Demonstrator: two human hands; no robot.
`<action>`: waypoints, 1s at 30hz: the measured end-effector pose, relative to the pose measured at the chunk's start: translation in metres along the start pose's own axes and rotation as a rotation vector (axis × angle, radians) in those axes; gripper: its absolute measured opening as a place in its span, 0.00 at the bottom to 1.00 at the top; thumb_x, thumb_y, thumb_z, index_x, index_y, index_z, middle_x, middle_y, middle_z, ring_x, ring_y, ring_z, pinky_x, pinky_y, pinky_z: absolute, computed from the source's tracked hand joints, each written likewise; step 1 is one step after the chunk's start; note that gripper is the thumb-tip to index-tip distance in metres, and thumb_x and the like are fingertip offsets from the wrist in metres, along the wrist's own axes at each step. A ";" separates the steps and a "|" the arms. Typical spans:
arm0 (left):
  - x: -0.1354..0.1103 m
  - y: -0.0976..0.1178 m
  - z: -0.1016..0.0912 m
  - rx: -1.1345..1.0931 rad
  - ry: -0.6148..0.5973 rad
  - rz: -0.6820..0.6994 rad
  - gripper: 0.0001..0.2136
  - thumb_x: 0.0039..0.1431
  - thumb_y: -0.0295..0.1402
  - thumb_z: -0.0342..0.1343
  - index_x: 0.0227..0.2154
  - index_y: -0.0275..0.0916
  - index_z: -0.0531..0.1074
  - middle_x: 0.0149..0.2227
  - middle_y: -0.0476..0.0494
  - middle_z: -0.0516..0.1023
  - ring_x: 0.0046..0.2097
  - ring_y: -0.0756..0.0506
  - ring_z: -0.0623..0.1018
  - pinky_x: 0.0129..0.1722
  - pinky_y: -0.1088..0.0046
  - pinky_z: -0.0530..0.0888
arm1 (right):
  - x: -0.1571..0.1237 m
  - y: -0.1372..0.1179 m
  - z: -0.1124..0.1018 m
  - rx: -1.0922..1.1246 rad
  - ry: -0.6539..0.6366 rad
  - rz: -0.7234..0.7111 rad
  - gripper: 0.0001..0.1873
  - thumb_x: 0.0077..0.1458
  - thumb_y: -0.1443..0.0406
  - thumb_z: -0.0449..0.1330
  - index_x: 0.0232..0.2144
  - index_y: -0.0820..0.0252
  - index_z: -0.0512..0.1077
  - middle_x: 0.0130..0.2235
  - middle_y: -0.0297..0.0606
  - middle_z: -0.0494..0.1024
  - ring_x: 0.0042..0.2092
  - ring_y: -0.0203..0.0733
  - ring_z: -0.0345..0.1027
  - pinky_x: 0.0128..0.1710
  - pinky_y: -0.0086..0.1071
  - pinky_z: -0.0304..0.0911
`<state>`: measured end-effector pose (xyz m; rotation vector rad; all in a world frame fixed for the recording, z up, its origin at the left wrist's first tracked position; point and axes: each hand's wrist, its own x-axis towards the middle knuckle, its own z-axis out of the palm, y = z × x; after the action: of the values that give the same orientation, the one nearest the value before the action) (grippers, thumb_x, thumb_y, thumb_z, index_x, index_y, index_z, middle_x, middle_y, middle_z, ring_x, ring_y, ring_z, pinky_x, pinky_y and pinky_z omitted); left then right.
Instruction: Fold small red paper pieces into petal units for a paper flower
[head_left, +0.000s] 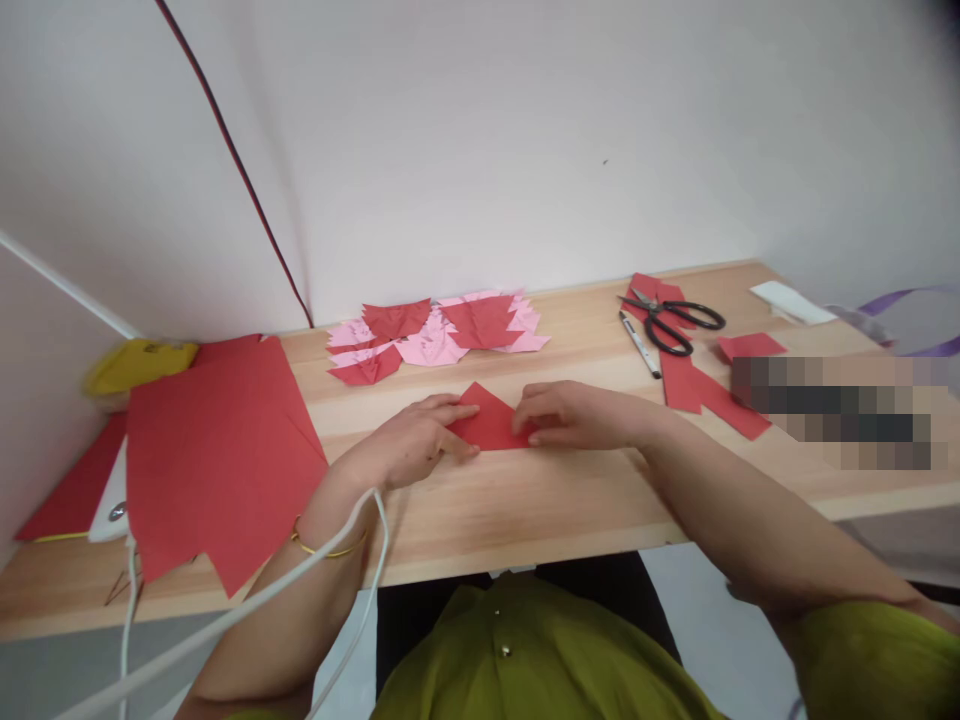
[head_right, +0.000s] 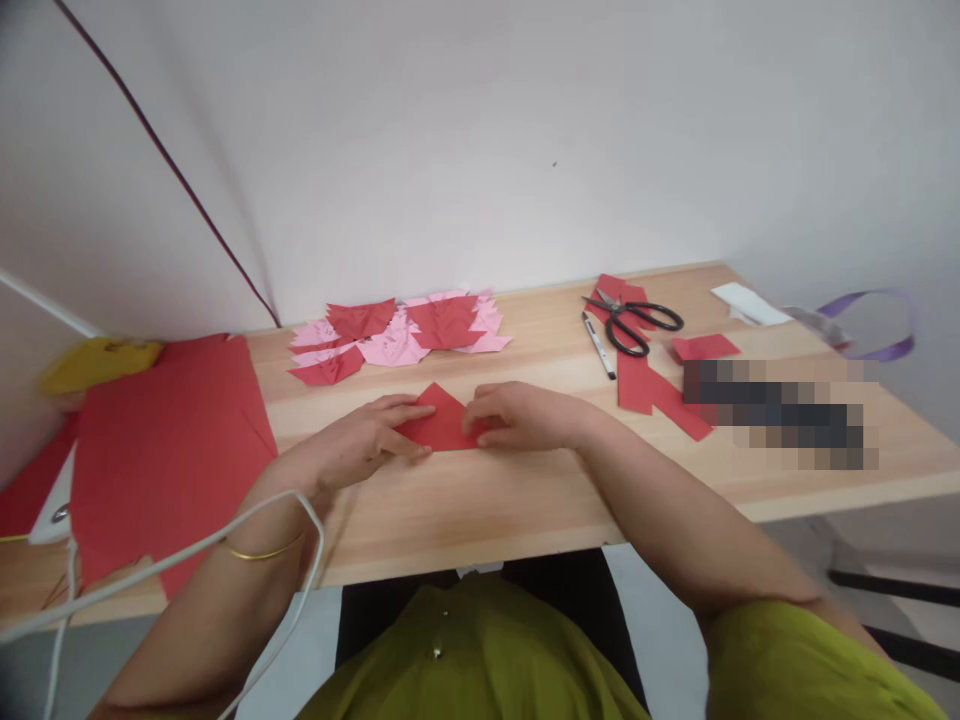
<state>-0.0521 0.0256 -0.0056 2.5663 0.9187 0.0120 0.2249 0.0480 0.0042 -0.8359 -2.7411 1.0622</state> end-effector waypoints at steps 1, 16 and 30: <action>0.001 0.000 0.000 0.012 0.008 0.010 0.13 0.61 0.32 0.49 0.42 0.53 0.77 0.62 0.52 0.62 0.64 0.40 0.57 0.59 0.58 0.60 | 0.004 -0.001 0.004 -0.005 0.056 -0.084 0.11 0.57 0.66 0.54 0.41 0.58 0.73 0.39 0.39 0.72 0.36 0.36 0.66 0.39 0.31 0.60; 0.024 0.023 0.011 -0.020 0.241 -0.066 0.05 0.52 0.31 0.54 0.27 0.40 0.75 0.46 0.44 0.74 0.49 0.41 0.69 0.50 0.61 0.66 | 0.021 -0.011 0.027 -0.073 0.084 -0.237 0.15 0.62 0.64 0.48 0.39 0.57 0.76 0.42 0.40 0.76 0.40 0.39 0.69 0.42 0.33 0.62; 0.023 0.019 0.017 -0.096 0.209 -0.258 0.06 0.48 0.32 0.56 0.30 0.40 0.67 0.49 0.42 0.64 0.53 0.38 0.62 0.54 0.55 0.60 | -0.012 -0.018 0.019 -0.066 0.027 0.041 0.13 0.57 0.67 0.52 0.35 0.54 0.76 0.39 0.40 0.76 0.42 0.44 0.67 0.43 0.36 0.61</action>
<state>-0.0198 0.0195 -0.0171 2.3726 1.2884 0.2479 0.2213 0.0195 0.0033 -0.9118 -2.7616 0.9642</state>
